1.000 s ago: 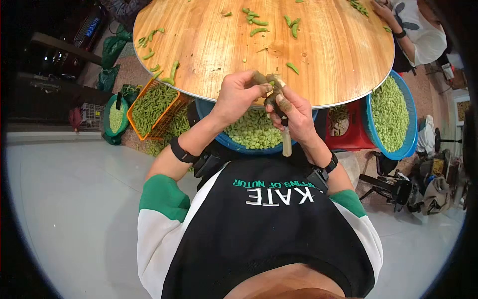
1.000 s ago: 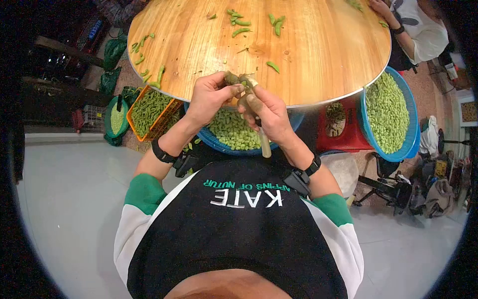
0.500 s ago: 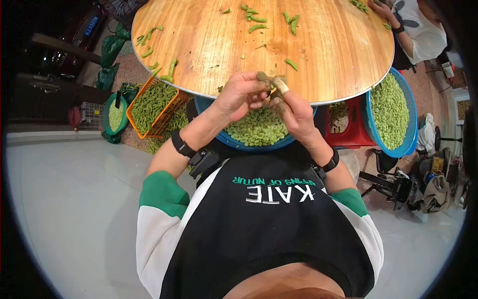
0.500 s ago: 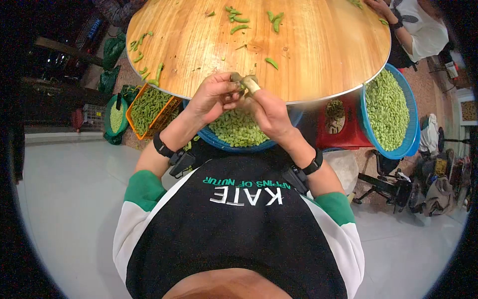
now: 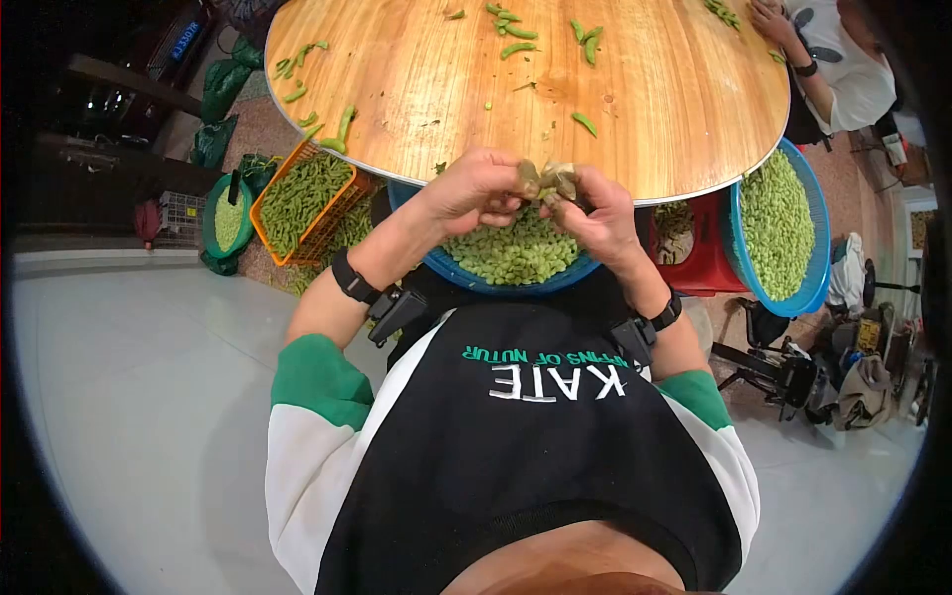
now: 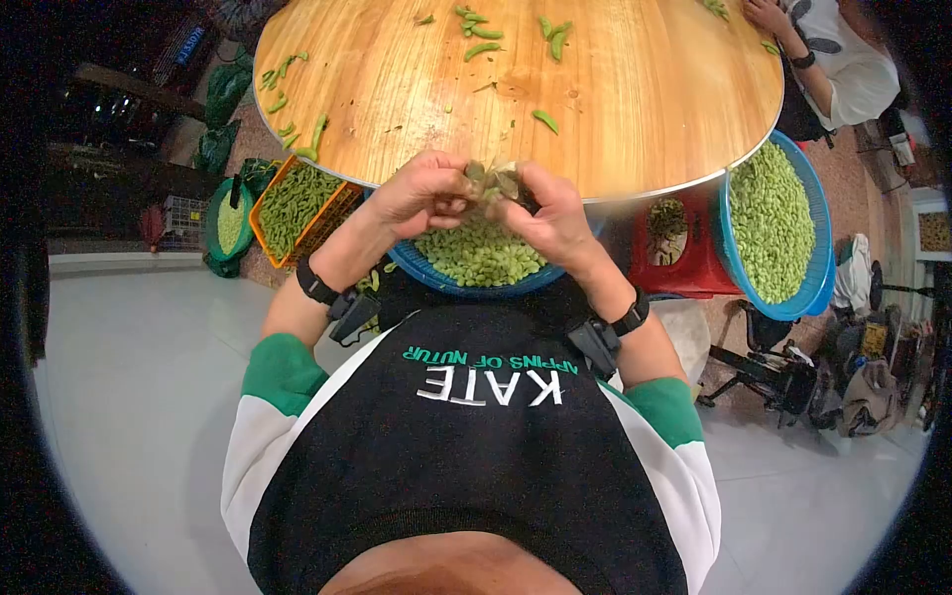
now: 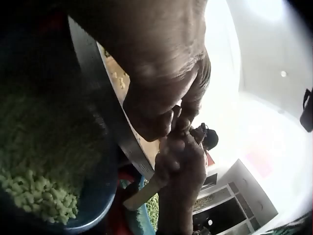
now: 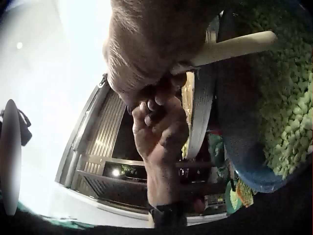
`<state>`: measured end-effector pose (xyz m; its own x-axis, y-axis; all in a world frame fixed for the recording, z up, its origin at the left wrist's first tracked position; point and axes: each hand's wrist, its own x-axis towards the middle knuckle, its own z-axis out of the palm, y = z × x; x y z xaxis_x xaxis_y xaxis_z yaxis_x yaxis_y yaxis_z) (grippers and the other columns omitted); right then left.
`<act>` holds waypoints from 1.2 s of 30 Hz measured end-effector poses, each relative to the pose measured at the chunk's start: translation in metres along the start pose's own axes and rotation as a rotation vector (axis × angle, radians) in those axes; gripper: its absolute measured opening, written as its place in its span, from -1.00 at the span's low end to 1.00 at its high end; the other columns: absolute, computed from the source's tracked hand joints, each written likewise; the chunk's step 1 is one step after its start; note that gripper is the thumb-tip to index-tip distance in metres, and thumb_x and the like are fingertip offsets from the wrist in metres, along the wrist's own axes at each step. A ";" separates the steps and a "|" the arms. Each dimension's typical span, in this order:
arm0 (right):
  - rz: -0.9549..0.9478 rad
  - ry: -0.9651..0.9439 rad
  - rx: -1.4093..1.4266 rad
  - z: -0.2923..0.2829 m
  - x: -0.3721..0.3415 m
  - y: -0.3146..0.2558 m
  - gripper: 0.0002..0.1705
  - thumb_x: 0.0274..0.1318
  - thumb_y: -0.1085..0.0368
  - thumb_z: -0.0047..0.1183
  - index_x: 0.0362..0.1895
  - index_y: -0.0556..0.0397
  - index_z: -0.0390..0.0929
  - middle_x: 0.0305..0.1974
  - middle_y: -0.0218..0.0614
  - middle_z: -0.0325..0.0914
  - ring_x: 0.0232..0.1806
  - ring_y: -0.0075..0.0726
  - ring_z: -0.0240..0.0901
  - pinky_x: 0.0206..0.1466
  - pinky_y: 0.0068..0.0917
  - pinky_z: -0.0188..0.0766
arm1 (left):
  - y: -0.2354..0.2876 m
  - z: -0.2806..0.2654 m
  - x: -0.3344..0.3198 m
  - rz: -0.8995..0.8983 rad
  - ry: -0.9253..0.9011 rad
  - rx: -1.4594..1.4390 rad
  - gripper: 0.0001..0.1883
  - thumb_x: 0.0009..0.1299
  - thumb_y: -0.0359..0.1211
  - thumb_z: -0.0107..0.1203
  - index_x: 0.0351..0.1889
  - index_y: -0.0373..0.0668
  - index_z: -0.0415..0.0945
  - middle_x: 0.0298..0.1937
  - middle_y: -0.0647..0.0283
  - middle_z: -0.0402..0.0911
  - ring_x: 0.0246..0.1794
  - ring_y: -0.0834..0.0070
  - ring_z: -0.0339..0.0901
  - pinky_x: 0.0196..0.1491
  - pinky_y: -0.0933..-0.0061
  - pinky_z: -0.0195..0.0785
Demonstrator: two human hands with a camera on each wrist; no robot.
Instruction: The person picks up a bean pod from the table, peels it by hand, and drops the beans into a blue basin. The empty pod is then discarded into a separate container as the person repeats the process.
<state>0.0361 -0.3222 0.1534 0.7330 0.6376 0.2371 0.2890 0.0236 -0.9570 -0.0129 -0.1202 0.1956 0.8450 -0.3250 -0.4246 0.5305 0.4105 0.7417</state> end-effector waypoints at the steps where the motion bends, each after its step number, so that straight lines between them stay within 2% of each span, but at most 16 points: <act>1: 0.009 -0.056 -0.036 -0.002 0.001 -0.001 -0.75 0.08 0.53 -0.03 -0.11 0.23 0.43 -0.41 -0.35 0.55 -0.44 -0.62 0.45 -0.41 -0.66 0.38 | -0.001 -0.003 -0.001 0.001 0.001 0.000 -0.94 0.25 -0.46 0.02 -0.44 -0.22 0.49 -0.59 0.39 0.41 -0.68 0.75 0.22 -0.68 0.69 -0.06; 4: -0.019 -0.083 -0.118 0.001 0.001 -0.002 -0.79 0.05 0.52 -0.03 -0.16 0.24 0.43 -0.43 -0.34 0.55 -0.44 -0.59 0.47 -0.39 -0.63 0.38 | -0.004 -0.014 -0.010 -0.074 -0.040 0.068 -0.93 0.19 -0.44 0.06 -0.50 -0.23 0.49 -0.62 0.38 0.41 -0.68 0.69 0.27 -0.66 0.63 0.03; 6: -0.057 -0.039 -0.175 -0.002 -0.001 -0.008 -0.79 0.03 0.52 -0.02 -0.18 0.24 0.42 -0.44 -0.33 0.53 -0.43 -0.58 0.47 -0.39 -0.61 0.39 | -0.002 -0.016 -0.036 0.022 -0.099 0.991 -0.85 0.12 -0.39 0.10 -0.58 -0.29 0.47 -0.66 0.25 0.46 -0.67 0.53 0.38 -0.59 0.47 0.19; 7: -0.096 -0.077 -0.185 -0.005 -0.003 -0.015 -0.76 0.01 0.51 0.00 -0.16 0.23 0.42 -0.45 -0.33 0.53 -0.44 -0.57 0.46 -0.38 -0.58 0.39 | 0.006 -0.012 -0.053 0.037 -0.032 1.355 -0.82 0.09 -0.36 0.09 -0.59 -0.32 0.48 -0.61 0.08 0.54 -0.56 0.27 0.54 -0.44 0.25 0.35; 8: -0.132 -0.112 -0.191 -0.005 -0.007 -0.020 -0.72 -0.01 0.50 0.01 -0.13 0.22 0.43 -0.46 -0.32 0.52 -0.44 -0.56 0.45 -0.37 -0.56 0.39 | 0.000 -0.021 -0.067 0.120 0.023 1.663 -0.79 0.15 -0.35 0.07 -0.60 -0.34 0.50 -0.55 -0.05 0.55 -0.44 0.07 0.57 -0.32 0.09 0.41; 9: -0.129 -0.103 -0.188 -0.003 -0.010 -0.020 -0.72 -0.01 0.50 0.01 -0.13 0.22 0.43 -0.46 -0.32 0.52 -0.44 -0.56 0.45 -0.37 -0.56 0.39 | -0.002 -0.025 -0.077 0.115 0.015 1.669 -0.79 0.15 -0.35 0.07 -0.60 -0.34 0.50 -0.55 -0.05 0.55 -0.44 0.07 0.57 -0.32 0.09 0.41; 11: -0.075 -0.130 -0.191 0.001 -0.014 -0.021 -0.66 -0.04 0.51 0.03 -0.08 0.18 0.43 -0.48 -0.32 0.50 -0.47 -0.54 0.42 -0.36 -0.54 0.39 | 0.004 -0.021 -0.088 -0.110 0.054 1.978 -0.78 0.20 -0.35 0.06 -0.58 -0.33 0.50 -0.50 -0.06 0.56 -0.36 0.00 0.56 -0.27 0.05 0.42; 14: 0.036 -0.102 -0.081 0.000 -0.015 -0.019 -0.68 0.06 0.45 -0.04 -0.04 0.19 0.43 -0.42 -0.35 0.51 -0.52 -0.60 0.32 -0.44 -0.59 0.29 | 0.013 -0.007 -0.052 0.470 0.146 1.769 -0.81 0.27 -0.35 0.04 -0.49 -0.30 0.48 -0.47 -0.05 0.54 -0.36 -0.01 0.54 -0.27 0.07 0.40; 16: 0.109 -0.038 0.052 -0.001 -0.017 -0.020 -0.69 0.18 0.39 -0.16 0.01 0.19 0.42 -0.38 -0.40 0.52 -0.56 -0.69 0.24 -0.52 -0.67 0.18 | 0.023 0.012 -0.008 0.699 0.267 1.559 -0.80 0.29 -0.32 0.03 -0.47 -0.28 0.46 -0.47 -0.04 0.53 -0.38 0.00 0.53 -0.27 0.08 0.40; 19: 0.203 0.100 0.175 -0.007 -0.026 -0.020 -0.69 0.19 0.38 -0.15 0.00 0.24 0.39 -0.45 -0.32 0.53 -0.55 -0.57 0.30 -0.45 -0.59 0.29 | 0.031 0.028 0.063 0.631 0.444 1.652 -0.76 0.29 -0.24 0.05 -0.40 -0.26 0.50 -0.40 -0.04 0.55 -0.30 0.01 0.53 -0.21 0.11 0.40; 20: 0.173 0.124 0.190 -0.009 -0.028 -0.019 -0.67 0.22 0.38 -0.20 0.05 0.22 0.37 -0.42 -0.34 0.51 -0.55 -0.66 0.28 -0.47 -0.65 0.27 | 0.031 0.032 0.081 0.570 0.507 1.695 -0.75 0.28 -0.22 0.07 -0.38 -0.26 0.49 -0.37 -0.02 0.54 -0.26 0.02 0.53 -0.19 0.14 0.40; 23: 0.243 0.175 0.307 -0.016 -0.033 -0.024 -0.63 0.26 0.36 -0.24 0.12 0.19 0.34 -0.38 -0.36 0.50 -0.56 -0.68 0.25 -0.51 -0.70 0.24 | 0.029 0.036 0.113 0.570 0.570 1.719 -0.71 0.23 -0.19 0.09 -0.36 -0.27 0.50 -0.31 -0.04 0.54 -0.20 0.02 0.52 -0.12 0.12 0.40; 27: 0.255 0.264 0.327 -0.016 -0.031 -0.022 -0.61 0.33 0.31 -0.27 0.18 0.17 0.31 -0.37 -0.38 0.47 -0.57 -0.71 0.23 -0.56 -0.74 0.21 | 0.028 0.035 0.131 0.553 0.485 1.685 -0.73 0.21 -0.25 0.08 -0.33 -0.30 0.47 -0.27 -0.06 0.53 -0.18 0.00 0.51 -0.10 0.08 0.37; 29: 0.282 0.386 0.495 -0.019 -0.026 -0.022 -0.60 0.36 0.26 -0.25 0.20 0.16 0.29 -0.39 -0.37 0.47 -0.56 -0.69 0.26 -0.60 -0.72 0.21 | 0.019 0.036 0.129 0.777 0.381 1.593 -0.80 0.20 -0.36 0.06 -0.32 -0.31 0.43 -0.30 -0.07 0.53 -0.21 -0.01 0.50 -0.16 0.08 0.35; 32: 0.262 0.449 0.636 -0.023 -0.023 -0.015 -0.61 0.37 0.26 -0.25 0.20 0.15 0.28 -0.38 -0.34 0.46 -0.58 -0.66 0.27 -0.62 -0.71 0.21 | 0.009 0.035 0.115 0.902 0.336 1.427 -0.86 0.22 -0.44 0.06 -0.34 -0.32 0.38 -0.35 -0.07 0.52 -0.29 -0.04 0.49 -0.26 0.12 0.33; 36: 0.281 0.386 0.712 -0.023 -0.025 -0.015 -0.63 0.35 0.30 -0.25 0.16 0.17 0.31 -0.41 -0.33 0.45 -0.59 -0.65 0.27 -0.63 -0.70 0.21 | 0.014 0.033 0.075 0.723 0.303 1.145 -0.87 0.24 -0.45 0.07 -0.36 -0.32 0.38 -0.41 -0.05 0.52 -0.40 0.03 0.49 -0.35 0.20 0.31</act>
<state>0.0275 -0.3564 0.1659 0.9152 0.3883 -0.1080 -0.2956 0.4645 -0.8348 0.0561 -0.1668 0.1912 0.9652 -0.0862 0.2467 -0.2516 -0.5615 0.7883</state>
